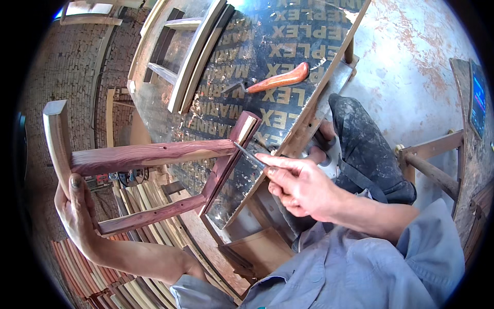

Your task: The person uses a chisel to carve and shape the joints of wooden chair frames. They repeatedly reposition the frames and remove wood shavings to refine the fit of the components.

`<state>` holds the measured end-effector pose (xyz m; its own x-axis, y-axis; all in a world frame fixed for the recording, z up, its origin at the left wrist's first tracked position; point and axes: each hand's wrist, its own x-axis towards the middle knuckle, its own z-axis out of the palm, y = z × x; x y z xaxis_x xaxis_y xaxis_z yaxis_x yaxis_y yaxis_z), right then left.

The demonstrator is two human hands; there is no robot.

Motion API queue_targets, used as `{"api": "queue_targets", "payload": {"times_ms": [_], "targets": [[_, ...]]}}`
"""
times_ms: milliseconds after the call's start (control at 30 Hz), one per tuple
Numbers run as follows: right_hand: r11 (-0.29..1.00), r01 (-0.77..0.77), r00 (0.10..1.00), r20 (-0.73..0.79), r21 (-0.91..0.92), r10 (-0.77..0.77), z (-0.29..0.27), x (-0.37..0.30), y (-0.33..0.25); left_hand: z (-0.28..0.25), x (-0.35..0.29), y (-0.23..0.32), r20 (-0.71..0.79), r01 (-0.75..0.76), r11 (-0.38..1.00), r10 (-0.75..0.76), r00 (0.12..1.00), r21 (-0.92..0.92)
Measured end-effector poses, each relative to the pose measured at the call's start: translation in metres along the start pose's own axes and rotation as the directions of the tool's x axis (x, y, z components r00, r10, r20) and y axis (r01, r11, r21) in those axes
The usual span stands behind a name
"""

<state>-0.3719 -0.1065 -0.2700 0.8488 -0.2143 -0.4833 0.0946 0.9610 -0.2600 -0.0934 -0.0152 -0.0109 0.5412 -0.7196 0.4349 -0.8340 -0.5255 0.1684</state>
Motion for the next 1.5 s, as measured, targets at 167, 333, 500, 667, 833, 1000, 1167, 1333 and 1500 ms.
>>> {"api": "queue_targets", "payload": {"times_ms": [167, 333, 500, 667, 833, 1000, 1167, 1333, 1500], "targets": [[0.646, 0.474, 0.855, 0.137, -0.598, -0.500, -0.017, 0.018, 0.008, -0.005, -0.005, 0.012, 0.021, 0.009, 1.000, -0.008, 1.000, -0.013], [0.455, 0.515, 0.807, 0.231, -0.726, -0.544, -0.023, 0.009, 0.029, -0.012, -0.014, 0.027, 0.152, 0.091, 0.996, -0.090, 0.984, 0.000], [0.452, 0.475, 0.841, 0.237, -0.755, -0.487, -0.026, -0.004, 0.022, -0.017, -0.038, 0.030, -0.035, -0.029, 0.997, 0.032, 0.999, 0.076], [0.426, 0.510, 0.817, 0.265, -0.747, -0.512, -0.036, -0.005, 0.010, -0.006, -0.035, 0.024, -0.074, -0.034, 0.999, 0.035, 0.997, 0.017], [0.402, 0.484, 0.842, 0.289, -0.777, -0.456, -0.034, -0.001, 0.003, -0.007, -0.042, 0.023, -0.127, -0.004, 1.000, 0.003, 0.992, -0.010], [0.428, 0.496, 0.842, 0.296, -0.755, -0.451, -0.036, 0.004, 0.008, -0.002, -0.037, 0.020, -0.105, 0.088, 0.995, -0.092, 0.990, -0.041], [0.476, 0.458, 0.869, 0.267, -0.750, -0.416, -0.027, 0.002, 0.002, -0.003, -0.021, 0.004, -0.067, -0.004, 0.999, 0.002, 0.998, -0.036], [0.519, 0.442, 0.878, 0.235, -0.732, -0.417, -0.028, 0.004, 0.003, -0.007, -0.016, -0.008, -0.071, 0.059, 0.997, -0.056, 0.996, 0.045], [0.543, 0.455, 0.871, 0.226, -0.706, -0.436, -0.023, 0.003, 0.004, -0.017, -0.015, -0.008, -0.038, 0.204, 0.978, -0.205, 0.978, -0.034]]}}
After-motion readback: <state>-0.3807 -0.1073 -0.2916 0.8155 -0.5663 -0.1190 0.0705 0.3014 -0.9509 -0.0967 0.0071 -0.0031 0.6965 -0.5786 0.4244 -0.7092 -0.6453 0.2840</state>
